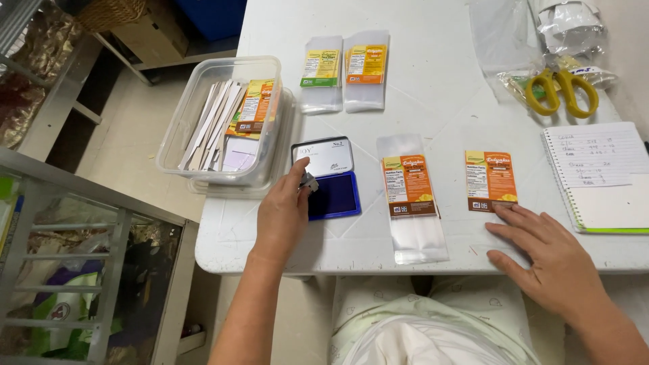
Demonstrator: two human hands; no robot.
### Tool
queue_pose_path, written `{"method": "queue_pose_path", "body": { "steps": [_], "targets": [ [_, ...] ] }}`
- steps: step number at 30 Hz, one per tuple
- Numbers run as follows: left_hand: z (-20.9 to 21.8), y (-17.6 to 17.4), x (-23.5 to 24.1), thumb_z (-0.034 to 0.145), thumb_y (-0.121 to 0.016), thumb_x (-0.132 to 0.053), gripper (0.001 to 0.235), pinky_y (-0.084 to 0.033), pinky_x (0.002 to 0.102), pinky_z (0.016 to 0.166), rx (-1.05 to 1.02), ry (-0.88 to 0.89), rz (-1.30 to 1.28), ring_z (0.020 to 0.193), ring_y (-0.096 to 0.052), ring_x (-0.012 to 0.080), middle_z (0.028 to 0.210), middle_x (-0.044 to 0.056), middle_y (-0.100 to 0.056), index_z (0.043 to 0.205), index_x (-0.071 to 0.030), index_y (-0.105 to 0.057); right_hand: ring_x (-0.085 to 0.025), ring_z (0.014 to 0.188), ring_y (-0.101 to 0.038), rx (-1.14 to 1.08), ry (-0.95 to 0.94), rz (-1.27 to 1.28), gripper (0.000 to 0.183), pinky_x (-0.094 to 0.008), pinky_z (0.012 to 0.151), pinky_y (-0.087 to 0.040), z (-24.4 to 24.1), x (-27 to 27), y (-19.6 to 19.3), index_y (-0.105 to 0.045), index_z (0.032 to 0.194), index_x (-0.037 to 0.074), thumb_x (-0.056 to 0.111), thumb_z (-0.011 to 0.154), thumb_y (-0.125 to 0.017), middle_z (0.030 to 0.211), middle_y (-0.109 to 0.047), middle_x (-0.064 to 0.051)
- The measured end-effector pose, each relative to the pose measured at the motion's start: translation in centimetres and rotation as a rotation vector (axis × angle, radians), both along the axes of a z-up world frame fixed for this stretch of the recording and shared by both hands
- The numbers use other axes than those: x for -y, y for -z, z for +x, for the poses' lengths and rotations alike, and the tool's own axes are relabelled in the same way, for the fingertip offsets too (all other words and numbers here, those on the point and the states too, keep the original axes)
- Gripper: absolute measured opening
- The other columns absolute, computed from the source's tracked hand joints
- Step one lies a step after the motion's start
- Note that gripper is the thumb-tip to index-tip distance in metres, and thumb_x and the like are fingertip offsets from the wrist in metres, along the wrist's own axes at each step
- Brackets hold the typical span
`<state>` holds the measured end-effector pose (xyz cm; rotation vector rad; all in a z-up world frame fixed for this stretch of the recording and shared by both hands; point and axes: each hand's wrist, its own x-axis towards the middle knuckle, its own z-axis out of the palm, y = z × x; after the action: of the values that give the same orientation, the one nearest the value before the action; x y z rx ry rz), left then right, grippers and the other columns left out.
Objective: The person stamps orange labels on clear plastic bags using a blue ink pad and a rubber stamp. They repeatedly dip the stamp into the ink pad and press it onto the labels, then place the stamped bags into a plastic container.
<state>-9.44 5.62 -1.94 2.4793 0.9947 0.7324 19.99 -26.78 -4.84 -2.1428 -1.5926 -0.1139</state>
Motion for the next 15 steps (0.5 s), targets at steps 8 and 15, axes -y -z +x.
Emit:
{"method": "queue_pose_path", "body": {
  "steps": [8,15],
  "targets": [
    [0.0,0.5,0.0,0.098,-0.058,-0.01,0.055,-0.053,0.047,0.064,-0.054,-0.054,0.005,0.09,-0.065,0.0285,0.109,0.002,-0.07,0.148,-0.028,-0.047,-0.034,0.14,-0.058,-0.024,-0.081,0.178,0.037,-0.049,0.119,-0.044,-2.8,-3.0,-2.4,-0.072,0.124,0.015,0.03,0.09,-0.068,0.144,-0.065,-0.006],
    [-0.1,1.8,-0.2,0.097,-0.059,-0.004,0.055,-0.052,0.044,0.067,0.0,0.0,0.198,0.083,-0.062,0.0293,0.1,0.004,-0.069,0.149,-0.022,-0.05,-0.027,0.14,-0.055,-0.039,-0.293,0.189,0.04,-0.055,0.119,-0.038,-7.0,-7.2,-2.3,-0.071,0.123,0.016,0.036,0.089,-0.072,0.144,-0.063,-0.005]
  ]
}}
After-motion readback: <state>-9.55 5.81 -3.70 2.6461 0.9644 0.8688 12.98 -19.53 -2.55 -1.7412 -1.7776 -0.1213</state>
